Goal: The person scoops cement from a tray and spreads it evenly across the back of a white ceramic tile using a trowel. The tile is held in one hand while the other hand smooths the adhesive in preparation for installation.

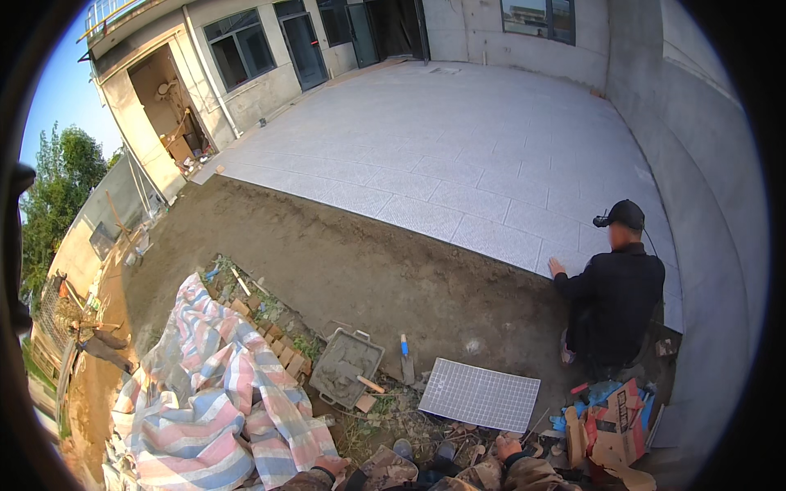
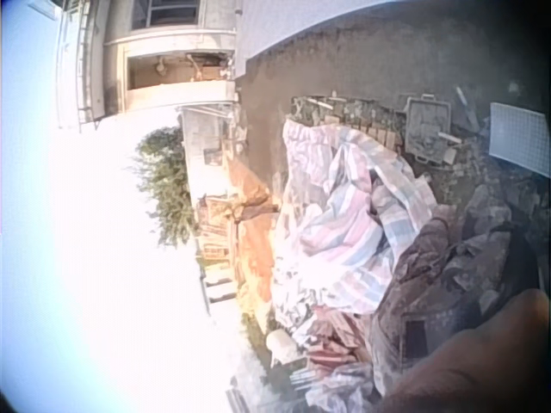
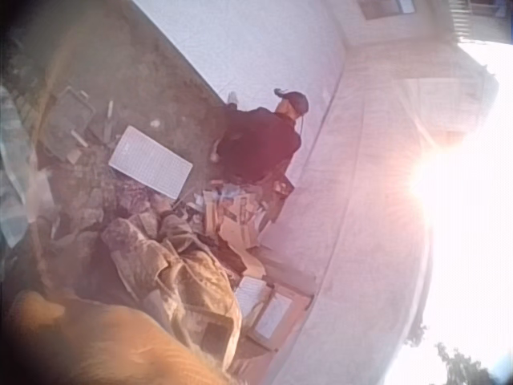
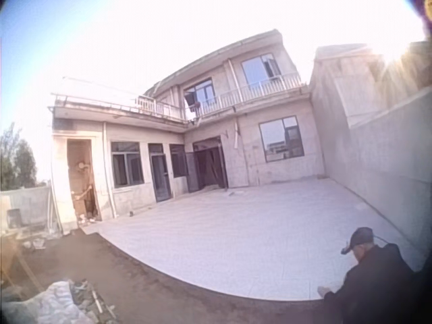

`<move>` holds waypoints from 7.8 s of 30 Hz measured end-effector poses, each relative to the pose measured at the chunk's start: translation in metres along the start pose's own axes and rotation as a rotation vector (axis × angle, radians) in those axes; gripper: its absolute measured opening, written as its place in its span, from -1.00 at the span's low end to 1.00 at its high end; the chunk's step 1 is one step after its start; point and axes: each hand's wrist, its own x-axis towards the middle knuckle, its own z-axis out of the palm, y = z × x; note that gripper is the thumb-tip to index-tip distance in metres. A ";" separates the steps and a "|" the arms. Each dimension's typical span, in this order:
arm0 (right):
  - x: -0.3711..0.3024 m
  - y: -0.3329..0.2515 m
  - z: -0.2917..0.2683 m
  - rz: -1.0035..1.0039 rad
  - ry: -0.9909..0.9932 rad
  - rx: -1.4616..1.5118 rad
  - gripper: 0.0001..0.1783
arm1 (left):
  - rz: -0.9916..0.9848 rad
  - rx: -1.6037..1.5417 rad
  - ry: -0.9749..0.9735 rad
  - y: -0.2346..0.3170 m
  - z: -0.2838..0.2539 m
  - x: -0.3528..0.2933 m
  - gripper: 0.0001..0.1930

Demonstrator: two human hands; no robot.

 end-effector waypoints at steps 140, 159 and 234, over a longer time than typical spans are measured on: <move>0.570 -0.387 0.500 -0.570 -0.419 -0.697 -0.67 | 0.296 -0.445 -0.398 -0.074 0.077 0.402 -0.59; 0.506 -0.355 0.503 -0.502 -0.617 -0.728 -0.77 | 0.285 -0.584 -0.370 -0.068 0.067 0.407 -0.64; 0.305 -0.143 0.294 0.160 -0.236 0.222 -0.72 | 0.163 -0.356 -0.590 -0.047 0.131 0.414 -0.66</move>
